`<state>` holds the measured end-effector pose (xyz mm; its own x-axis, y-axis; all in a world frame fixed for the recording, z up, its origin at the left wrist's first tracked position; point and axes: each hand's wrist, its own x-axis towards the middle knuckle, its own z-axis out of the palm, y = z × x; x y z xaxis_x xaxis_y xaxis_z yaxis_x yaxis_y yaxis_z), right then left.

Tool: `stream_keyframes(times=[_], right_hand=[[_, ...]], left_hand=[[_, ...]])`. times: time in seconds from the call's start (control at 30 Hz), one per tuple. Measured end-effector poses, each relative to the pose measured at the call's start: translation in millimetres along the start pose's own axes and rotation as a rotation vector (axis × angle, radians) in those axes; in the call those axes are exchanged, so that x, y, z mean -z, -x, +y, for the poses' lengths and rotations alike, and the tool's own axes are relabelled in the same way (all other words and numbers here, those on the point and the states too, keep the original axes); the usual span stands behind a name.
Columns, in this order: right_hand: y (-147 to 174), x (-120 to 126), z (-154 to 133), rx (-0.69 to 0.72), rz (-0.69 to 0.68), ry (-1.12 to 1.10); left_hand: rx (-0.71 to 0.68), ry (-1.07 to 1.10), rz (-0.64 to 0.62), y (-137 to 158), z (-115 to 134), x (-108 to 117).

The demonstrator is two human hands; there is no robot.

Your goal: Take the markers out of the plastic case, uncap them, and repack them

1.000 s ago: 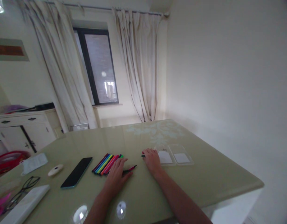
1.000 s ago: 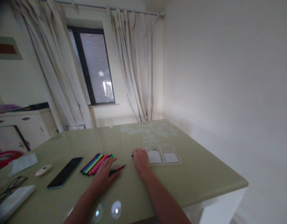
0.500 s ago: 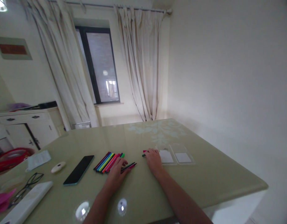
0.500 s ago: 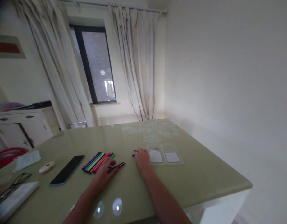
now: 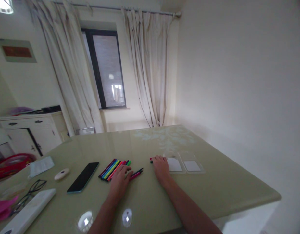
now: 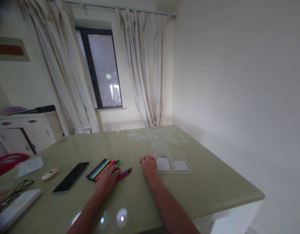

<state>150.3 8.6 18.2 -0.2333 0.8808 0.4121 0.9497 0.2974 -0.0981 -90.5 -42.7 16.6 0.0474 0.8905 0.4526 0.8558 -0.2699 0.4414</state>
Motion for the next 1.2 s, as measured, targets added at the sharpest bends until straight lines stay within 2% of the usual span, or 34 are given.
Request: stream_keyframes(times=[0.13, 0.33, 0.47, 0.77, 1.0, 1.2], right_hand=[[0, 0, -1, 0.011, 0.0, -0.011], [0, 3, -2, 0.015, -0.012, -0.019], [1, 4, -3, 0.012, -0.008, -0.027], [3, 5, -11, 0.076, 0.031, -0.118], [6, 9, -22, 0.349, 0.05, -0.206], [9, 9, -29, 0.446, 0.097, -0.177]], left_hand=[[0.117, -0.14, 0.079, 1, -10, 4], [0.192, -0.25, 0.064, 4, -14, 3], [0.192, -0.269, 0.054, 4, -12, 3], [0.07, -0.203, 0.094, 2, -6, 5], [-0.107, -0.092, 0.106, -2, -2, 0], [-0.281, -0.233, 0.126, 2, 10, -2]])
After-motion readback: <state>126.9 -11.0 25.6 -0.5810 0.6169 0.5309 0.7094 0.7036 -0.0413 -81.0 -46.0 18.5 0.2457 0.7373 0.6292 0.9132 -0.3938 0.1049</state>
